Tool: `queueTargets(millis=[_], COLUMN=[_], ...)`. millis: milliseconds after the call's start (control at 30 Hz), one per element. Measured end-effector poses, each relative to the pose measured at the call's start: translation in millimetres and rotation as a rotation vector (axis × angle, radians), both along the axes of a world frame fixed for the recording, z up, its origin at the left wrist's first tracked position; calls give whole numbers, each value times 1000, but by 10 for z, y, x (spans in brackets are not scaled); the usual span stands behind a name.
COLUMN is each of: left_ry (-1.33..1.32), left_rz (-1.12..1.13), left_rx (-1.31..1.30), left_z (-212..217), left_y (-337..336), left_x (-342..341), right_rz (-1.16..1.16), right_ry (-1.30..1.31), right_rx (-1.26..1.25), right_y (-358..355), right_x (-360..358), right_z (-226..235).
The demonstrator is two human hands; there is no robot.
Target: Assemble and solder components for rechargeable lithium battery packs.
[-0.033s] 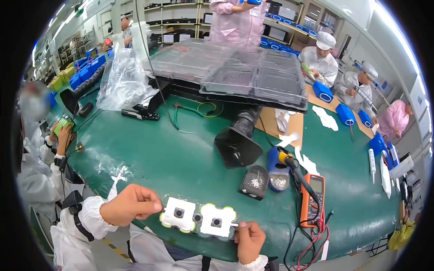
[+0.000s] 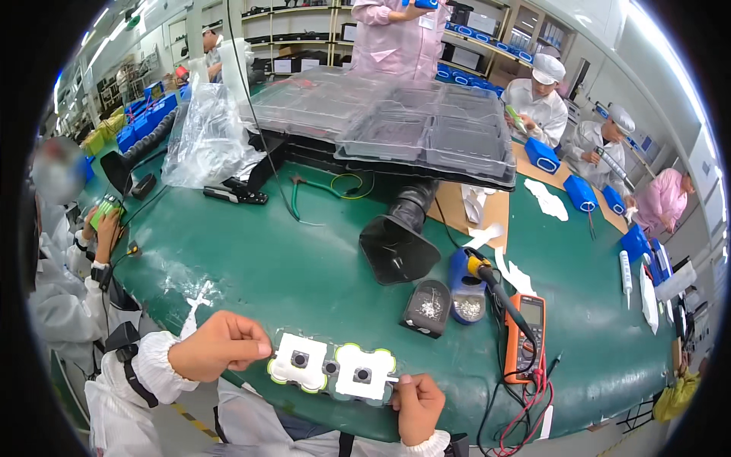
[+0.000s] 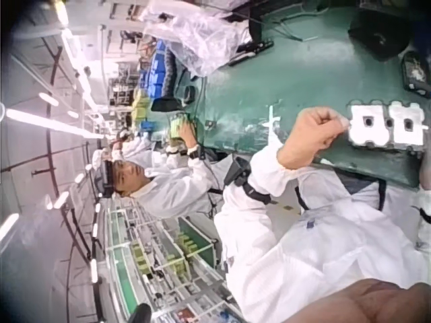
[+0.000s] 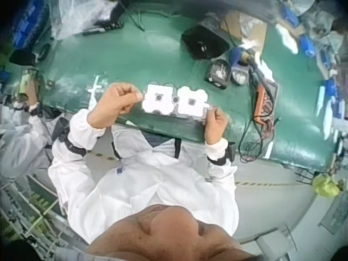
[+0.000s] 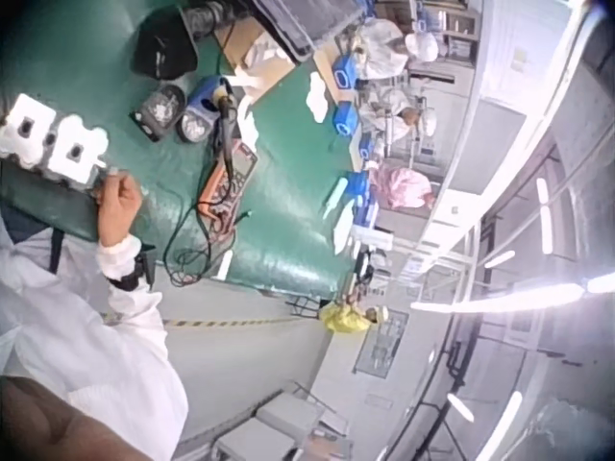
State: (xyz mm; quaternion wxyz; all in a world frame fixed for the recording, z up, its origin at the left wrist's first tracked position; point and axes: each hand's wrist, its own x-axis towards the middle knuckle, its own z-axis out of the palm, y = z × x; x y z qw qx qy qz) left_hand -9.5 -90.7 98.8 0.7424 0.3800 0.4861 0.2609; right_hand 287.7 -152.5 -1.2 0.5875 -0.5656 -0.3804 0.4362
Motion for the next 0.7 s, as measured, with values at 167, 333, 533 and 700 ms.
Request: queueTargets(millis=[167, 333, 533, 700], left_ry=[-197, -353, -455, -308], left_rz=[31, 52, 77, 145], left_rx=[14, -39, -75, 23], left_z=[-111, -268, -330, -289], left_y=[-82, -176, -202, -31], left_x=[51, 127, 90, -20], right_rz=[-56, 59, 76, 67], right_ry=[-6, 3, -39, -68], right_rx=[-19, -26, -16, 18], right_y=[-87, -171, -101, -84], right_x=[174, 125, 102, 127], right_z=[-244, -65, -101, -120])
